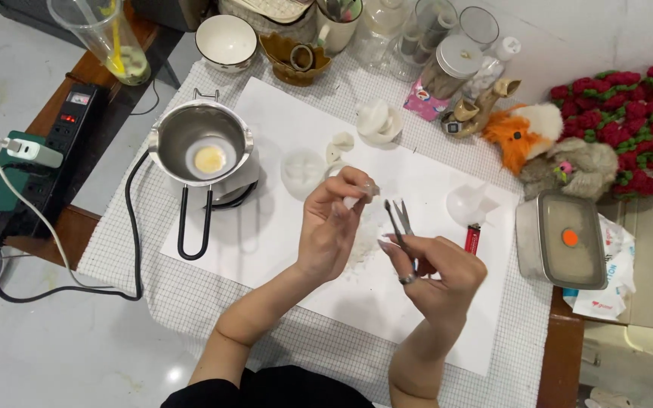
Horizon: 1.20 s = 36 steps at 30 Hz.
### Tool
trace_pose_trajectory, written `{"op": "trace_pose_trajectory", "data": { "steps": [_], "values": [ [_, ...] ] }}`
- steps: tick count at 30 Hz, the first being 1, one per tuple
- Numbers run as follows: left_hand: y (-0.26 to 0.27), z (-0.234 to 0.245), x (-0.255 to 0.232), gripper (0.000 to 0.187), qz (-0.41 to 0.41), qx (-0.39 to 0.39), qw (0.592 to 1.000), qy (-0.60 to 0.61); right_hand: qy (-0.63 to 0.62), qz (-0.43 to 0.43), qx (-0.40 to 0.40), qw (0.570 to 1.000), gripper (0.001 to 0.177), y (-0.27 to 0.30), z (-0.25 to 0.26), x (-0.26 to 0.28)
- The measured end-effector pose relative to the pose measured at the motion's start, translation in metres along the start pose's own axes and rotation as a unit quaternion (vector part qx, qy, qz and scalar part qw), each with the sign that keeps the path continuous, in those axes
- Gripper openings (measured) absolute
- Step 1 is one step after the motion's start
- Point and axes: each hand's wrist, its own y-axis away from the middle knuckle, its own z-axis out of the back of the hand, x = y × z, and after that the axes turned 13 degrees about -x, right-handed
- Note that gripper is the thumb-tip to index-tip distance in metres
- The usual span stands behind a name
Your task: Trimming and preparing a candle wick using scissors
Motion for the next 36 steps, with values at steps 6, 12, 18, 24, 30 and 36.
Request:
{"op": "trace_pose_trajectory", "data": {
  "steps": [6,12,18,24,30,36],
  "values": [
    [-0.005,0.001,-0.004,0.019,0.009,0.003,0.999,-0.047,0.066,0.072,-0.052,0.994,0.029,0.007,0.006,0.008],
    [-0.006,-0.002,-0.008,0.021,-0.031,0.048,0.984,-0.17,0.047,0.056,0.003,0.997,0.019,-0.001,0.003,0.005],
    [-0.005,-0.001,-0.012,0.025,-0.043,0.097,0.973,-0.202,0.034,0.026,0.03,0.999,0.022,0.009,0.002,-0.006],
    [-0.009,-0.003,-0.02,0.016,-0.211,0.137,0.914,-0.319,-0.014,-0.068,0.047,0.996,0.02,0.013,0.005,0.002],
    [-0.009,-0.006,-0.029,0.019,-0.29,0.212,0.86,-0.361,0.01,-0.026,0.021,0.999,0.024,0.009,0.006,0.006],
    [-0.007,-0.009,-0.026,0.023,-0.263,0.217,0.884,-0.32,-0.057,0.048,-0.038,0.996,0.014,0.003,0.007,-0.008]
  ]
}}
